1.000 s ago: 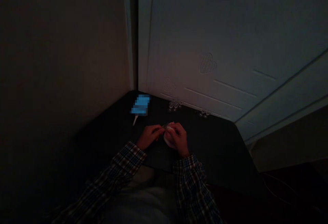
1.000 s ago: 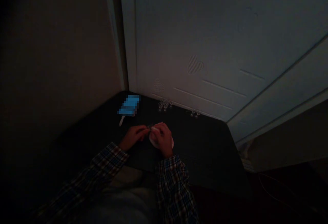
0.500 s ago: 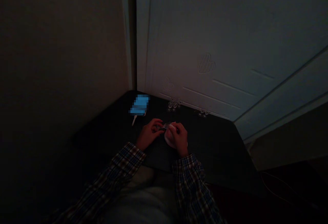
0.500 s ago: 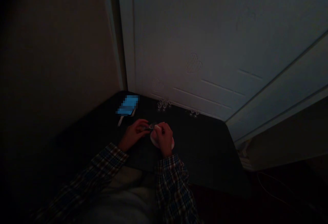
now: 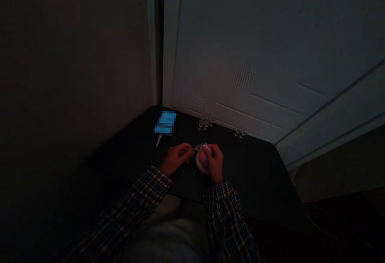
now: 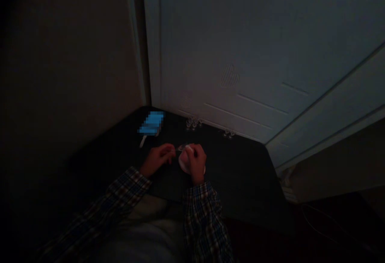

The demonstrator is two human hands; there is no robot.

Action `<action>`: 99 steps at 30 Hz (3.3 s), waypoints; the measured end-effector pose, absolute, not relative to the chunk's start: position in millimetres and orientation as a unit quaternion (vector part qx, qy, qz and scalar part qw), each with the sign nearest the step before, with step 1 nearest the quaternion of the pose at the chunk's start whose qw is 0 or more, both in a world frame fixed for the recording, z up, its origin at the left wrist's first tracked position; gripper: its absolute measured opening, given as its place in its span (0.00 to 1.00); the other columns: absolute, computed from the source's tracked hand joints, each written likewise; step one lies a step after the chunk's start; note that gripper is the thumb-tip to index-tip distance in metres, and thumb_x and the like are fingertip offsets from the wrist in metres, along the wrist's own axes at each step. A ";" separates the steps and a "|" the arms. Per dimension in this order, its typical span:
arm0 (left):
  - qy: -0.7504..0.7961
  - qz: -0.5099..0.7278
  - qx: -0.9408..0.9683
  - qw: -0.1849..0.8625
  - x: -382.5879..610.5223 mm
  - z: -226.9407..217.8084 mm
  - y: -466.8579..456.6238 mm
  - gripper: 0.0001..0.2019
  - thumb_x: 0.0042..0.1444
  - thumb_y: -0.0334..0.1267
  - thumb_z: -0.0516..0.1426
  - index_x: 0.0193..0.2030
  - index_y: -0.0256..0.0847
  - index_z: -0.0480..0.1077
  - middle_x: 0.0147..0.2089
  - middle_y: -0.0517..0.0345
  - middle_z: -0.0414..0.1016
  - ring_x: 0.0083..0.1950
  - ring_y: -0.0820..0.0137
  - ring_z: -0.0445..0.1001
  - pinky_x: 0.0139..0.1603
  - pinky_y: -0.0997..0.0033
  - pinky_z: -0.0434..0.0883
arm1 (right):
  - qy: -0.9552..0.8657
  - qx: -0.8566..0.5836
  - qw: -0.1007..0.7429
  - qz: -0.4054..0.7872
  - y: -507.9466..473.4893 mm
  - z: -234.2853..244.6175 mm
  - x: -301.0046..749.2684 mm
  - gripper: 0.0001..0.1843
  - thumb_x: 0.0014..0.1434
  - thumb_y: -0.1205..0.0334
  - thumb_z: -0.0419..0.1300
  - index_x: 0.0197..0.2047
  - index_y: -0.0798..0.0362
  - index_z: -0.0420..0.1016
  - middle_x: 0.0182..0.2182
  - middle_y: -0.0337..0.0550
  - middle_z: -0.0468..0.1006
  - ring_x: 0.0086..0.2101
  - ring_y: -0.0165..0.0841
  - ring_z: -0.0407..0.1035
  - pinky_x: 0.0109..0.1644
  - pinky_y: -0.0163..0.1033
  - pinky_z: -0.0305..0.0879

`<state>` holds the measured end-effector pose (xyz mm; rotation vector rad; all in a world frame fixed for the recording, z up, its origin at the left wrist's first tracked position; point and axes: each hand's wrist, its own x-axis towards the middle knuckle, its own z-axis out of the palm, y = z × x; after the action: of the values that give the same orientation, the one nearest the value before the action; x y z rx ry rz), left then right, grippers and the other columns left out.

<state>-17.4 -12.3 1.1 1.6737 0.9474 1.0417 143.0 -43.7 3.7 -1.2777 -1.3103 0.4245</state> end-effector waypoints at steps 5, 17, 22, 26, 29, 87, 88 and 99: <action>0.374 0.406 0.665 0.503 -18.2 -1.0 -7.7 0.16 0.56 0.47 0.50 0.36 0.36 0.69 0.25 0.58 0.72 0.22 0.74 0.69 0.21 0.76 0.63 | -0.572 -0.546 0.583 0.186 -46.9 8.0 141.4 0.12 0.57 0.55 0.54 0.31 0.53 0.72 0.29 0.39 0.72 0.33 0.31 0.66 0.38 0.35 0.60; 0.359 0.418 0.682 0.481 -15.2 1.6 -11.9 0.15 0.50 0.42 0.57 0.45 0.42 0.66 0.32 0.61 0.71 0.24 0.76 0.69 0.22 0.78 0.64 | -0.551 -0.558 0.591 0.188 -44.4 4.6 142.5 0.12 0.57 0.55 0.53 0.32 0.54 0.72 0.29 0.39 0.72 0.33 0.31 0.65 0.38 0.34 0.59; 0.363 0.412 0.680 0.486 -15.7 -0.7 -11.4 0.13 0.53 0.43 0.54 0.43 0.40 0.67 0.26 0.62 0.70 0.22 0.75 0.68 0.21 0.78 0.63 | -0.562 -0.555 0.585 0.185 -47.1 8.4 141.5 0.12 0.58 0.55 0.53 0.31 0.53 0.71 0.29 0.39 0.72 0.33 0.31 0.65 0.38 0.34 0.60; 0.358 0.412 0.674 0.498 -16.8 -1.5 -9.9 0.14 0.57 0.46 0.50 0.38 0.38 0.67 0.21 0.63 0.68 0.21 0.75 0.67 0.20 0.78 0.62 | -0.573 -0.549 0.580 0.183 -48.4 9.5 140.7 0.12 0.58 0.55 0.53 0.31 0.53 0.71 0.29 0.38 0.71 0.33 0.30 0.65 0.38 0.34 0.59; 0.356 0.415 0.671 0.500 -17.0 -2.1 -8.3 0.15 0.58 0.47 0.49 0.37 0.37 0.68 0.22 0.63 0.67 0.20 0.76 0.66 0.20 0.78 0.61 | -0.583 -0.542 0.577 0.180 -48.7 9.7 140.4 0.11 0.58 0.56 0.53 0.31 0.53 0.71 0.29 0.38 0.71 0.33 0.30 0.65 0.38 0.34 0.59; 0.375 0.384 0.716 0.446 -15.3 -2.5 -7.4 0.15 0.54 0.48 0.52 0.39 0.40 0.71 0.20 0.66 0.65 0.21 0.75 0.65 0.23 0.77 0.61 | -0.651 -0.514 0.533 0.169 -53.1 15.2 136.1 0.07 0.59 0.61 0.54 0.34 0.51 0.72 0.33 0.40 0.71 0.37 0.31 0.66 0.43 0.36 0.61; 0.372 0.381 0.716 0.451 -15.4 -2.7 -7.3 0.15 0.55 0.48 0.52 0.39 0.40 0.71 0.19 0.66 0.65 0.20 0.75 0.64 0.23 0.77 0.60 | -0.651 -0.513 0.534 0.168 -53.1 14.9 136.2 0.07 0.59 0.61 0.54 0.34 0.51 0.73 0.33 0.40 0.71 0.37 0.31 0.66 0.42 0.36 0.61; 0.366 0.405 0.703 0.455 -17.0 -0.4 -6.9 0.17 0.55 0.49 0.52 0.40 0.38 0.71 0.29 0.59 0.68 0.24 0.75 0.65 0.21 0.77 0.61 | -0.635 -0.511 0.551 0.177 -51.8 14.3 135.8 0.08 0.58 0.60 0.54 0.36 0.50 0.74 0.34 0.41 0.73 0.38 0.32 0.67 0.44 0.38 0.62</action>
<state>-17.0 -6.9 -0.4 1.7343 0.9035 0.9987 135.8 -51.8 14.3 -1.2083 -1.5033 0.4195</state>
